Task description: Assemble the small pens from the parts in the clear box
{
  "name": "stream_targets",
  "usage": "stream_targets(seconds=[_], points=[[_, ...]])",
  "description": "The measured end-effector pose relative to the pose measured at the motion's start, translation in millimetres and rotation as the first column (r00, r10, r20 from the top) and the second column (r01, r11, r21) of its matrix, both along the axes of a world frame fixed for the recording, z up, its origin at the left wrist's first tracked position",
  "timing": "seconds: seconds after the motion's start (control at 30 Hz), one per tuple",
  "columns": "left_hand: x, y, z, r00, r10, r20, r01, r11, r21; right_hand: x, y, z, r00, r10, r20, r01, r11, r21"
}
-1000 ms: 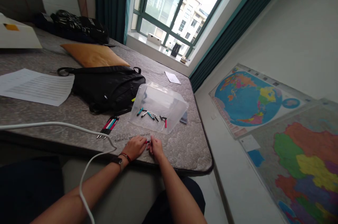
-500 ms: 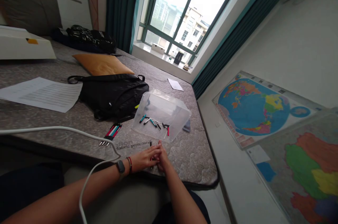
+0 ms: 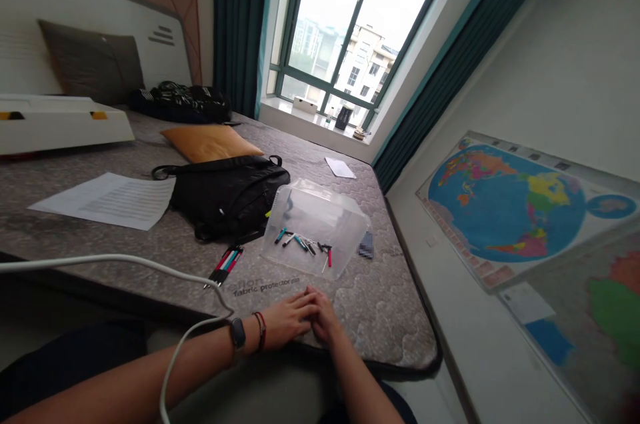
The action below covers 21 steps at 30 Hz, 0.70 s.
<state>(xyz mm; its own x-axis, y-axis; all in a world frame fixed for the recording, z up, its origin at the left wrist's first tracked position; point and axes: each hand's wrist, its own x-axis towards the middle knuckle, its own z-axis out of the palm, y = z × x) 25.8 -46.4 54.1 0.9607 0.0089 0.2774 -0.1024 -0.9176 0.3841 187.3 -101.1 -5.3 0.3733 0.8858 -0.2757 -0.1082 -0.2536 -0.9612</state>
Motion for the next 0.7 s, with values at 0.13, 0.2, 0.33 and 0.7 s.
stream_targets(seconds=[0.13, 0.2, 0.33, 0.7], points=[[-19.2, 13.1, -3.0, 0.942, 0.224, -0.249, -0.219, 0.975, 0.047, -2.9, -2.0, -11.8, 0.982, -0.076, -0.173, 0.087, 0.995, 0.057], [-26.7, 16.6, -6.1, 0.887, 0.294, -0.355, -0.32, 0.947, -0.015, -4.5, -1.0, -18.7, 0.976, -0.11, -0.187, 0.124, 0.99, 0.064], [-27.0, 10.0, -13.8, 0.831, 0.502, -0.239, -0.547, 0.816, -0.189, -9.8, 1.9, -28.8, 0.985, -0.132, -0.113, 0.143, 0.985, 0.096], [-13.7, 8.2, -34.0, 0.645, 0.704, -0.296, -0.756, 0.645, -0.112, -19.6, -2.8, -40.2, 0.996, 0.002, 0.088, -0.016, 0.986, 0.163]])
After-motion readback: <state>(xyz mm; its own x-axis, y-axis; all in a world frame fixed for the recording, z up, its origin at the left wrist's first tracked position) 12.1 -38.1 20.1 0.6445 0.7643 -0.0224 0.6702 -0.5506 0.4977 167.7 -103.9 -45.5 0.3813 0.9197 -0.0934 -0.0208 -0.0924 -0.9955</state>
